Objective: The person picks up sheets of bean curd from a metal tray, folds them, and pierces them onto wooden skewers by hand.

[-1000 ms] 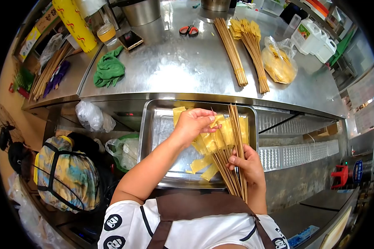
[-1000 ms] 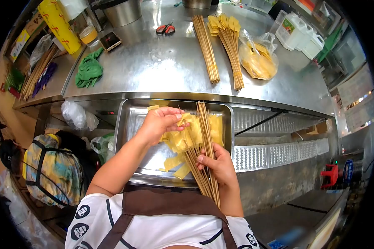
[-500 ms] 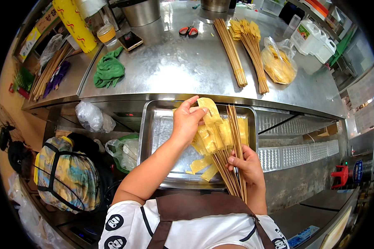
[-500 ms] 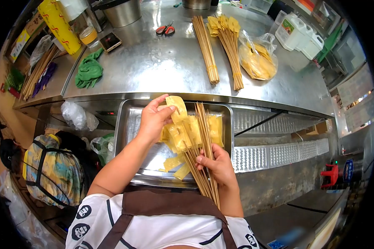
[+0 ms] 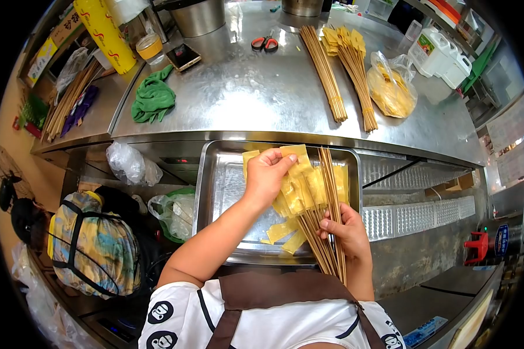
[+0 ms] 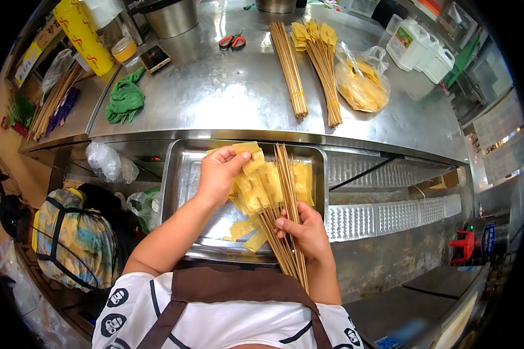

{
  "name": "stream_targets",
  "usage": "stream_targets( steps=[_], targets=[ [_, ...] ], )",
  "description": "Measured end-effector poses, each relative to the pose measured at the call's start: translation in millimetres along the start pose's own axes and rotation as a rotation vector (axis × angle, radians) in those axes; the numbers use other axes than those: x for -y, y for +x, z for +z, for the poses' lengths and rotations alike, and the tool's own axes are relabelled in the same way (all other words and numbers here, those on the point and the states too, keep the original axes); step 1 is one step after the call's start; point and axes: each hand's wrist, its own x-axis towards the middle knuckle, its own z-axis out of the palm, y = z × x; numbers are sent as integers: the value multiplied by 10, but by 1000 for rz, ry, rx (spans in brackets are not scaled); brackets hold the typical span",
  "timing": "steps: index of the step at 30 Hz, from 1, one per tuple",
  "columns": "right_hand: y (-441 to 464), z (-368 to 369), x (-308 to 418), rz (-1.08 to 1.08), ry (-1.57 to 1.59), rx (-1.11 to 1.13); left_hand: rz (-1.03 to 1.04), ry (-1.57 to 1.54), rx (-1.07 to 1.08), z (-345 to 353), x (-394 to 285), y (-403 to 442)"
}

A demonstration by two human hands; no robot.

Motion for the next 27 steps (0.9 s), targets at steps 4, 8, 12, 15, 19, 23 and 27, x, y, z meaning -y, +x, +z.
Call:
stream_targets(
  steps=[4,8,12,15,19,23,27],
  targets=[
    [9,-1,-11,3,-3,-7,17,28,10,-10,89,-27],
    [11,3,-18,-7,-5,0,-5,-2,-39,-4,76,14],
    [8,2,-17,-3,-5,0,117,53,-76,-4,32,61],
    [11,-9,-34,-8,-2,4,87,119,-65,-17,-12,81],
    [17,-11,-34,-15,-1,9,14,165,-43,-57,14,93],
    [24,-8,-36,-24,-18,4,-67,135,-29,-43,20,57],
    [32,-12,-41,-30,-17,15,-107,104,4,3,72,-32]
  ],
)
